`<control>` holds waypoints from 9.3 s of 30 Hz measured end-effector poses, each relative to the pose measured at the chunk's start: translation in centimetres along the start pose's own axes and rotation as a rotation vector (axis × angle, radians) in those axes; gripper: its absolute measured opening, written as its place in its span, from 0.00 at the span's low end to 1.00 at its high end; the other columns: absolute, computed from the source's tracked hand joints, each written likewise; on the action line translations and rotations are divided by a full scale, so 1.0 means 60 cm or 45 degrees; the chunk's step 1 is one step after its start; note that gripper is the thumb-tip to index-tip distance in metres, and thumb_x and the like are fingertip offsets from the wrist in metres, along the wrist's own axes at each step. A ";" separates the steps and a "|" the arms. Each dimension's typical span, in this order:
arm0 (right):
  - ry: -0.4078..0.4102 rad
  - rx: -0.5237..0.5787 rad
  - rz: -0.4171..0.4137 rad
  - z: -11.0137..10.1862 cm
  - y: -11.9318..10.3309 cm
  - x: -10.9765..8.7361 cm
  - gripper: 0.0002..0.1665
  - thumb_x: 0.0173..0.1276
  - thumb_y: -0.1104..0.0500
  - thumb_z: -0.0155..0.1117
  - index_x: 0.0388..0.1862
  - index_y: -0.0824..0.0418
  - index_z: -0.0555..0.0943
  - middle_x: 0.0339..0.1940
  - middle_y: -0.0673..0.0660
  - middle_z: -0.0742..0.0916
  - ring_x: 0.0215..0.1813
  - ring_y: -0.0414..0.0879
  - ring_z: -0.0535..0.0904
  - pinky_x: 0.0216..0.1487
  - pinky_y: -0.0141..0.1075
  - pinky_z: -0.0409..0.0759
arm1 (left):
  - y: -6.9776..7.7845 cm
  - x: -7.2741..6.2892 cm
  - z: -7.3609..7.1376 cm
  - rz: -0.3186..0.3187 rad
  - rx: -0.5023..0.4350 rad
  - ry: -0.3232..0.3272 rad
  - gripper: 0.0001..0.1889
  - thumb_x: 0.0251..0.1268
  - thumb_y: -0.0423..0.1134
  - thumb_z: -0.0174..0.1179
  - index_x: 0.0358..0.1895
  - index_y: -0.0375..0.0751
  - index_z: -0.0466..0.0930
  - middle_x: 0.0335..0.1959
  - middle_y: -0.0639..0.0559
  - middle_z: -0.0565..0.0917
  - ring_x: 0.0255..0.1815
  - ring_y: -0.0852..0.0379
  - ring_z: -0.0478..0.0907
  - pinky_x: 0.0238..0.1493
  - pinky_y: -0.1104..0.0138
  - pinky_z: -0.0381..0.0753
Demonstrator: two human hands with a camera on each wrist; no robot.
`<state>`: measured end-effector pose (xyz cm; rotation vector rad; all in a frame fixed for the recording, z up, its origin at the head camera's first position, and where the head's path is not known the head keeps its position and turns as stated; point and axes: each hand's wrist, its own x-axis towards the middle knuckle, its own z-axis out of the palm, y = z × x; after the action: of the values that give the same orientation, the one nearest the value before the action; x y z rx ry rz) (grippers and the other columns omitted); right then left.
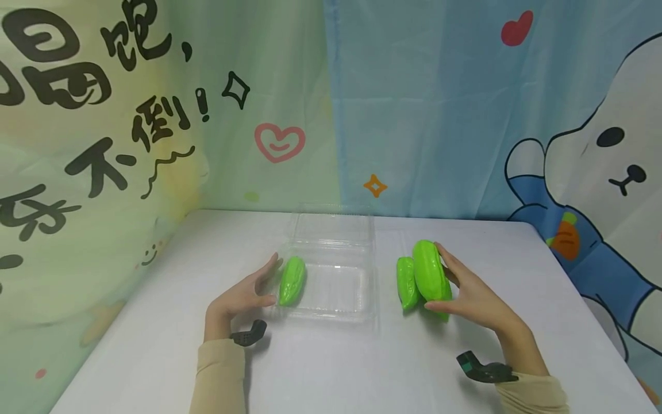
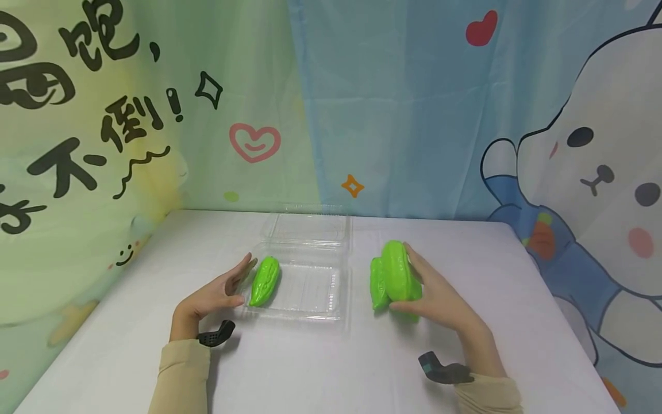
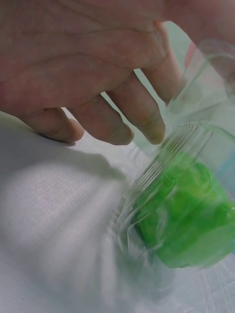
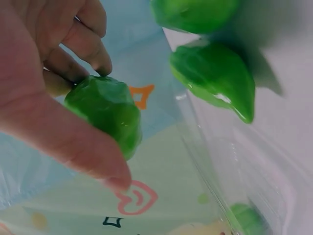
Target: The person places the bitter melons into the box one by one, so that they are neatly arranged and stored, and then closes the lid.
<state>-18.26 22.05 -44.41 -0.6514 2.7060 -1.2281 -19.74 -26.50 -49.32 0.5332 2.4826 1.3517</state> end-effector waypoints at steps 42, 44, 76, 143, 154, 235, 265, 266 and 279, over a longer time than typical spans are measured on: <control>-0.155 -0.464 -0.062 0.129 -0.052 0.049 0.80 0.33 0.34 0.79 0.77 0.65 0.46 0.79 0.60 0.50 0.77 0.59 0.51 0.73 0.65 0.38 | 0.002 -0.005 0.003 -0.029 -0.013 -0.014 0.56 0.50 0.48 0.71 0.77 0.50 0.39 0.79 0.53 0.43 0.79 0.48 0.38 0.76 0.48 0.39; -0.149 -0.494 -0.064 0.130 -0.050 0.051 0.80 0.32 0.33 0.79 0.76 0.66 0.48 0.79 0.61 0.52 0.77 0.59 0.52 0.72 0.66 0.37 | 0.001 -0.006 0.004 -0.039 -0.013 -0.004 0.56 0.50 0.48 0.71 0.77 0.51 0.40 0.79 0.54 0.43 0.79 0.48 0.38 0.76 0.48 0.39; -0.090 -0.557 -0.052 0.122 -0.051 0.050 0.78 0.31 0.34 0.80 0.76 0.65 0.52 0.76 0.61 0.61 0.73 0.59 0.62 0.72 0.68 0.36 | -0.001 0.000 0.001 0.002 -0.049 -0.014 0.57 0.50 0.48 0.71 0.77 0.48 0.39 0.79 0.52 0.43 0.79 0.48 0.37 0.77 0.49 0.41; 0.049 0.007 -0.070 0.174 -0.144 0.150 0.76 0.39 0.40 0.80 0.78 0.56 0.42 0.79 0.56 0.50 0.76 0.56 0.57 0.71 0.47 0.65 | 0.004 0.002 0.000 -0.036 0.039 0.005 0.55 0.51 0.51 0.70 0.77 0.52 0.40 0.78 0.51 0.45 0.79 0.48 0.39 0.77 0.49 0.41; 0.007 0.086 -0.043 0.215 -0.152 0.183 0.74 0.42 0.45 0.81 0.78 0.59 0.42 0.79 0.57 0.51 0.75 0.56 0.58 0.71 0.44 0.65 | 0.033 -0.004 -0.002 -0.066 0.048 -0.008 0.55 0.52 0.45 0.70 0.76 0.43 0.39 0.78 0.46 0.44 0.78 0.45 0.39 0.76 0.48 0.42; -0.147 -0.138 0.041 0.279 -0.143 0.194 0.73 0.36 0.44 0.82 0.76 0.64 0.51 0.76 0.59 0.60 0.76 0.54 0.58 0.75 0.46 0.59 | 0.073 -0.013 -0.007 -0.051 0.041 -0.041 0.54 0.53 0.44 0.69 0.76 0.38 0.39 0.78 0.43 0.44 0.78 0.43 0.38 0.76 0.46 0.42; -0.021 -0.173 -0.008 0.247 -0.161 0.193 0.66 0.46 0.38 0.76 0.76 0.61 0.53 0.77 0.59 0.60 0.76 0.56 0.56 0.74 0.50 0.60 | 0.026 0.003 0.001 -0.039 0.025 -0.030 0.54 0.53 0.40 0.69 0.76 0.41 0.37 0.78 0.45 0.42 0.78 0.45 0.37 0.77 0.49 0.40; -0.006 -0.161 -0.009 0.243 -0.162 0.192 0.65 0.46 0.38 0.75 0.76 0.61 0.53 0.76 0.59 0.61 0.76 0.57 0.56 0.73 0.51 0.61 | 0.028 0.003 0.001 -0.039 0.022 -0.031 0.54 0.53 0.39 0.69 0.76 0.40 0.37 0.78 0.45 0.42 0.78 0.45 0.37 0.77 0.49 0.40; 0.084 -0.041 -0.073 0.175 -0.149 0.163 0.60 0.52 0.39 0.72 0.77 0.53 0.51 0.78 0.52 0.57 0.78 0.54 0.52 0.73 0.56 0.59 | 0.004 0.002 0.012 -0.016 0.018 -0.024 0.55 0.52 0.48 0.70 0.77 0.49 0.39 0.78 0.51 0.44 0.79 0.47 0.38 0.77 0.49 0.39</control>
<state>-21.30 5.46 -44.02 -0.7098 2.7847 -1.2424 -19.48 -25.78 -49.51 0.5299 2.4777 1.3198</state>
